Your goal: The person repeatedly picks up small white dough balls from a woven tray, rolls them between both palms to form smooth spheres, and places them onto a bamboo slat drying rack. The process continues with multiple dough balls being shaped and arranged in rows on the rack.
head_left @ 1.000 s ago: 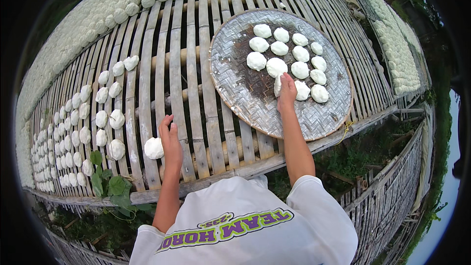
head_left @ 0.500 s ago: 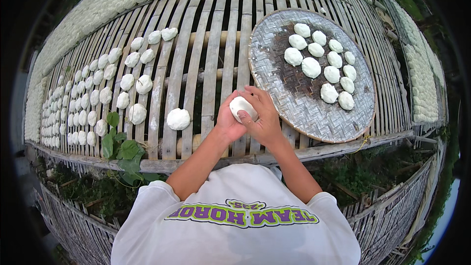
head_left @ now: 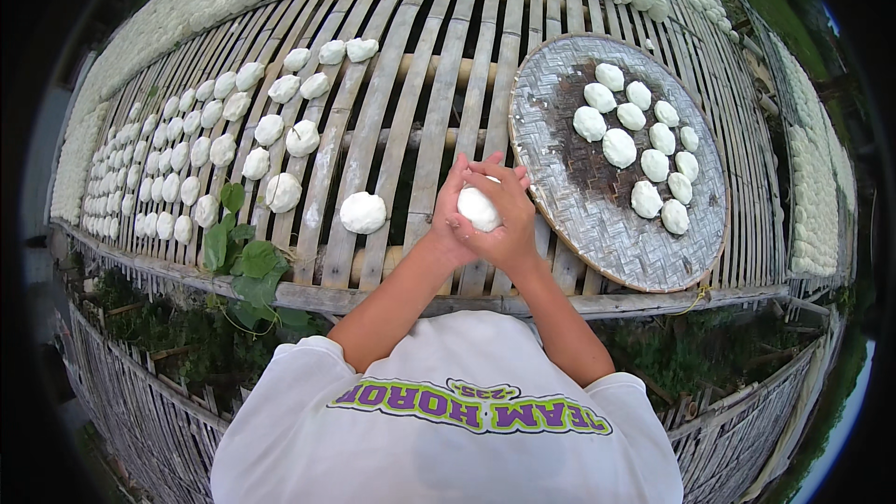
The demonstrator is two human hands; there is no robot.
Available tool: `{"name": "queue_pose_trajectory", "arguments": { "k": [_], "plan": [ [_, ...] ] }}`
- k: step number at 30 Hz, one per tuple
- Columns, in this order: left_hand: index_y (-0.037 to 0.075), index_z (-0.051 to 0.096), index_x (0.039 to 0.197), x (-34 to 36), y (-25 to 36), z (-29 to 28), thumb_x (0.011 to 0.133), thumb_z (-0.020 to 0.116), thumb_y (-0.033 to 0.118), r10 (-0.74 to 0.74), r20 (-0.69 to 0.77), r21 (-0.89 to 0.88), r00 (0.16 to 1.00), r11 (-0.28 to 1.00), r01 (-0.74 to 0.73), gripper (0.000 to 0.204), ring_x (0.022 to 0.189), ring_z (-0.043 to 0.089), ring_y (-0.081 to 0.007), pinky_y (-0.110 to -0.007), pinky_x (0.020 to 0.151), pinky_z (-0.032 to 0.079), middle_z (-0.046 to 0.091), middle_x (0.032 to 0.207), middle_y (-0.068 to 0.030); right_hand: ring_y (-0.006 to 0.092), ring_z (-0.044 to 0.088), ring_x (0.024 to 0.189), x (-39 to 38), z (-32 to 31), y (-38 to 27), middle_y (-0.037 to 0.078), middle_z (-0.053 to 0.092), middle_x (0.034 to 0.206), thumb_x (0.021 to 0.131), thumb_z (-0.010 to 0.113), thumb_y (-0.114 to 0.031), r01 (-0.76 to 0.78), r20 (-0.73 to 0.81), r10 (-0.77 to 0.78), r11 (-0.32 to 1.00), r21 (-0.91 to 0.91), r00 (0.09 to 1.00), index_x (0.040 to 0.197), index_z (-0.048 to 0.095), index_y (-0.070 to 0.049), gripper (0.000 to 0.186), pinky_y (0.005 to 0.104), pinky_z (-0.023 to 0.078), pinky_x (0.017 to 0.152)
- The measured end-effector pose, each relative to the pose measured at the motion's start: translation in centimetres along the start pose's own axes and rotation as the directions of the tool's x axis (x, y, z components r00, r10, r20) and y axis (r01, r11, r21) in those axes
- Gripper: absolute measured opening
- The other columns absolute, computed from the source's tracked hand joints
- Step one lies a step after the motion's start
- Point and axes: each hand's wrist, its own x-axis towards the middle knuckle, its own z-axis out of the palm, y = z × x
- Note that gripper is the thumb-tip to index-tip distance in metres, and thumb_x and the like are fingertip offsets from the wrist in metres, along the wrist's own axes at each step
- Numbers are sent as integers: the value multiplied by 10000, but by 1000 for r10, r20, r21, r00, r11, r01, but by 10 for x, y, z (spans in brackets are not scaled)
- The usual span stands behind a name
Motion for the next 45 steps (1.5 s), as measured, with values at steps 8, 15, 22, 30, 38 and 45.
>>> {"name": "queue_pose_trajectory", "arguments": {
  "k": [8, 15, 22, 30, 38, 45],
  "plan": [
    [115, 545, 1399, -11, 29, -16, 1059, 305, 650, -68, -16, -168, 998, 984, 65, 677, 1341, 549, -335, -527, 1161, 410, 557, 1459, -131, 297, 648, 1160, 4, 18, -1, 201, 638, 1315, 874, 829, -357, -5, 84, 29, 962, -275, 996, 1411, 631, -49, 650, 394, 507, 1000],
    [97, 252, 1623, -32, 84, -46, 1048, 358, 646, 134, -201, 36, 970, 991, -129, 802, 1426, 457, -372, -585, 1218, 289, 403, 1599, -241, 244, 701, 929, 10, 96, 41, 123, 695, 1167, 974, 695, -465, -633, 305, 558, 627, 453, 771, 1277, 672, -66, 502, 421, 582, 789],
    [33, 355, 1531, -105, 151, -88, 1036, 430, 531, 602, -462, 381, 651, 798, -467, 706, 1538, 307, -357, -555, 1252, 213, 360, 1584, -262, 284, 715, 909, 34, 202, 84, 118, 706, 1110, 978, 686, -417, -866, 526, 689, 374, 331, 499, 1350, 592, -79, 512, 462, 599, 733],
    [4, 441, 1411, -148, 171, -93, 1042, 475, 443, 657, -361, 354, 662, 753, -555, 574, 1461, 440, -354, -531, 1216, 310, 464, 1518, -237, 375, 467, 1402, 24, 216, 78, 168, 529, 1482, 921, 704, -461, 248, 521, -17, 892, -379, 854, 1459, 571, -139, 642, 635, 323, 1137],
    [33, 481, 1345, -135, 149, -98, 1039, 499, 387, 586, -519, 419, 622, 809, -412, 468, 1369, 536, -335, -487, 1109, 432, 548, 1424, -191, 379, 527, 1275, 13, 11, 175, 193, 572, 1335, 920, 710, -275, -202, -45, 202, 882, -425, 978, 1272, 670, -46, 421, 534, 398, 1075],
    [61, 553, 1220, -87, 124, -68, 1018, 550, 327, 479, -449, 431, 755, 856, -286, 334, 1288, 586, -314, -438, 986, 516, 611, 1344, -148, 388, 557, 1166, 30, -99, 310, 197, 592, 1233, 936, 726, -310, -496, -517, 223, 723, -482, 827, 1234, 659, -35, 411, 513, 453, 997]
  ]
}}
